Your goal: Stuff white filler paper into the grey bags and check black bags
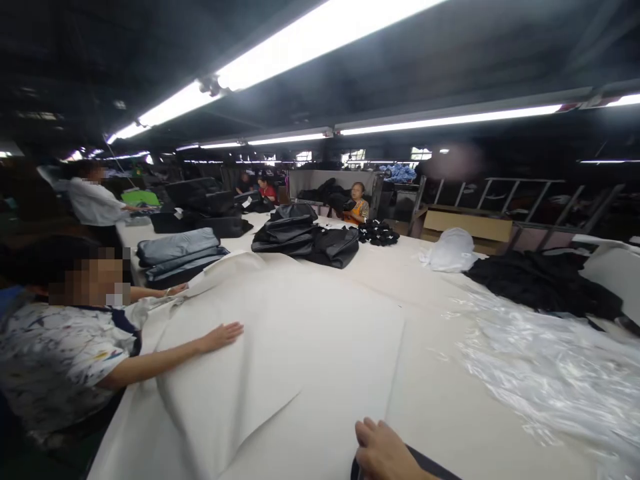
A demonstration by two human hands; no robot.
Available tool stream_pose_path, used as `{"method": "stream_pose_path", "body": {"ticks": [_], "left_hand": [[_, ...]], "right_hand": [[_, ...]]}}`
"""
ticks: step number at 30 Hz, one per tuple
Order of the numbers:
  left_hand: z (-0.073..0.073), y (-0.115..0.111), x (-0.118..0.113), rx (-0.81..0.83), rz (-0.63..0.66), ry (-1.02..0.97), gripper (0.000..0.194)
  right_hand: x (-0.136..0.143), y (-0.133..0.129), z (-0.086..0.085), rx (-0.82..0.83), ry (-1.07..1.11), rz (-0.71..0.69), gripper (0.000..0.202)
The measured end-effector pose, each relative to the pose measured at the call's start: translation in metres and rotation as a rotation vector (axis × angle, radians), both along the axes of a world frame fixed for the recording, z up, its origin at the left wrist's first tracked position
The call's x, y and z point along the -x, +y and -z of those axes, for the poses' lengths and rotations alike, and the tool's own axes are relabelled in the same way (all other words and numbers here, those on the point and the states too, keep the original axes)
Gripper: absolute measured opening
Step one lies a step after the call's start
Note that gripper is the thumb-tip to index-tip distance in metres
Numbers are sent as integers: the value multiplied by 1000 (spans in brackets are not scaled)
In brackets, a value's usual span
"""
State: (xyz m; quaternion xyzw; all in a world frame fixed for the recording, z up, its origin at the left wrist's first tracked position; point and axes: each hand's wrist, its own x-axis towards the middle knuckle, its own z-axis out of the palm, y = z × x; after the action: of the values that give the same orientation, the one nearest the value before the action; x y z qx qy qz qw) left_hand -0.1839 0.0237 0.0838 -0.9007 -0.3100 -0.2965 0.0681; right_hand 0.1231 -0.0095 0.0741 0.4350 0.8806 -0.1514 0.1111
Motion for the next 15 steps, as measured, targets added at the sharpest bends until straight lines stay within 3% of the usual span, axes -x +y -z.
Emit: {"method": "stream_pose_path", "body": {"ticks": [2,4,5,6,10,12,15], "left_hand": [[2,35,45,84,-20,-19,24],[18,55,81,182,-42,-44,39],[32,59,96,325,-62,-68,48],[47,58,107,566,-95,-110,55],[105,33,131,1873,-230,-329,82],[121,19,132,2160,-217,-366,100],[131,8,128,2272,-166,-417,111]], "right_hand": [[10,3,22,-22,-82,51,28],[11,5,28,-24,-116,144,41],[9,6,25,-17,-122,190,48],[6,7,20,2,-126,234,53],[-10,16,4,181,-133,305,58],[-17,22,8,208,-96,295,45],[-27,30,29,237,79,305,12]]}}
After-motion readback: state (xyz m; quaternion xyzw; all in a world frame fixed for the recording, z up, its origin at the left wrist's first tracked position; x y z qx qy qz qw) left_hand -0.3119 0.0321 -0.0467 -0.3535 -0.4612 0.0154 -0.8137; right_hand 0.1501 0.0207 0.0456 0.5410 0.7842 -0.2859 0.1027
